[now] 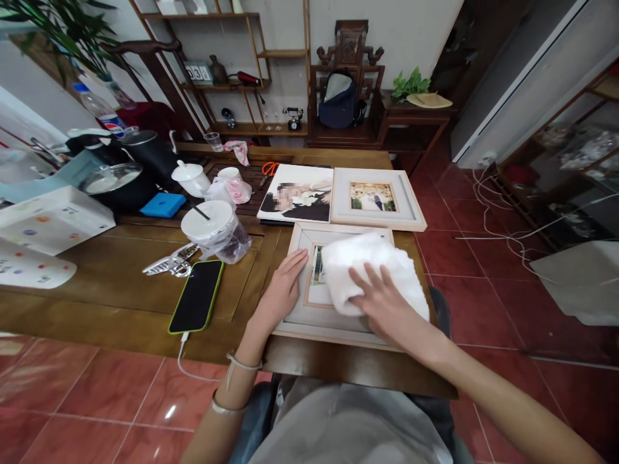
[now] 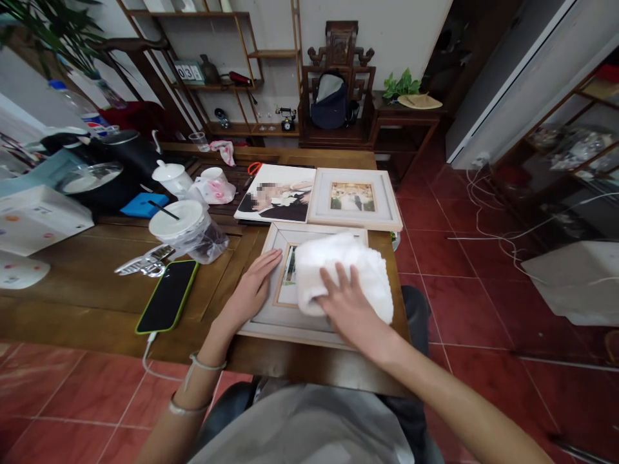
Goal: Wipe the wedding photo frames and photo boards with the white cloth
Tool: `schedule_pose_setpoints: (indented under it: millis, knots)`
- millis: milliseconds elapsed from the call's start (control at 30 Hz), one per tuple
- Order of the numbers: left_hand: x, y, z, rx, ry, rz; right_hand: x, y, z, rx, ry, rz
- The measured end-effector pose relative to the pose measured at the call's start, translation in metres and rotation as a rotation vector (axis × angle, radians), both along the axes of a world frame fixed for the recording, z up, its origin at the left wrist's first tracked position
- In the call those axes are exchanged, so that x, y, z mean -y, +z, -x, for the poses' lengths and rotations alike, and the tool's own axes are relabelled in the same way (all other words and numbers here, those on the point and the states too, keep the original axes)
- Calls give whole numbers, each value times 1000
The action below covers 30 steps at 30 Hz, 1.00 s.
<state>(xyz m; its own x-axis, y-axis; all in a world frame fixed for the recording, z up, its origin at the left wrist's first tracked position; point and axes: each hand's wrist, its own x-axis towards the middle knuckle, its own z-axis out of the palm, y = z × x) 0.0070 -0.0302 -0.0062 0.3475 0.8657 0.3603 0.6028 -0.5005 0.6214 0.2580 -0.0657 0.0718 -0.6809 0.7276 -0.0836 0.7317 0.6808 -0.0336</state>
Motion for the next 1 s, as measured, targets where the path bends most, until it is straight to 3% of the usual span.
schedule_pose_setpoints:
  millis: [167,233,333,400,500,667,833,1000]
  knots:
    - [0,-1,0,-8,0,-5,48,29,-7,-88,137,115]
    - [0,-2,1,-9,0,-7,54,37,-15,-193,175,163]
    - [-1,-3,2,-13,-17,-14,42,40,-28,-338,67,289]
    - [-1,-3,1,-14,-19,-21,26,40,-35,-461,-57,249]
    - [0,-1,1,-11,-5,-20,-3,39,-41,-596,-183,4]
    - [0,0,0,11,-17,-14,-53,32,-30,-343,-94,-392]
    - [0,-1,0,23,-10,-10,-82,2,-7,-65,-78,-238]
    - [0,-1,0,15,-6,-15,-51,-14,9,-22,-24,-140]
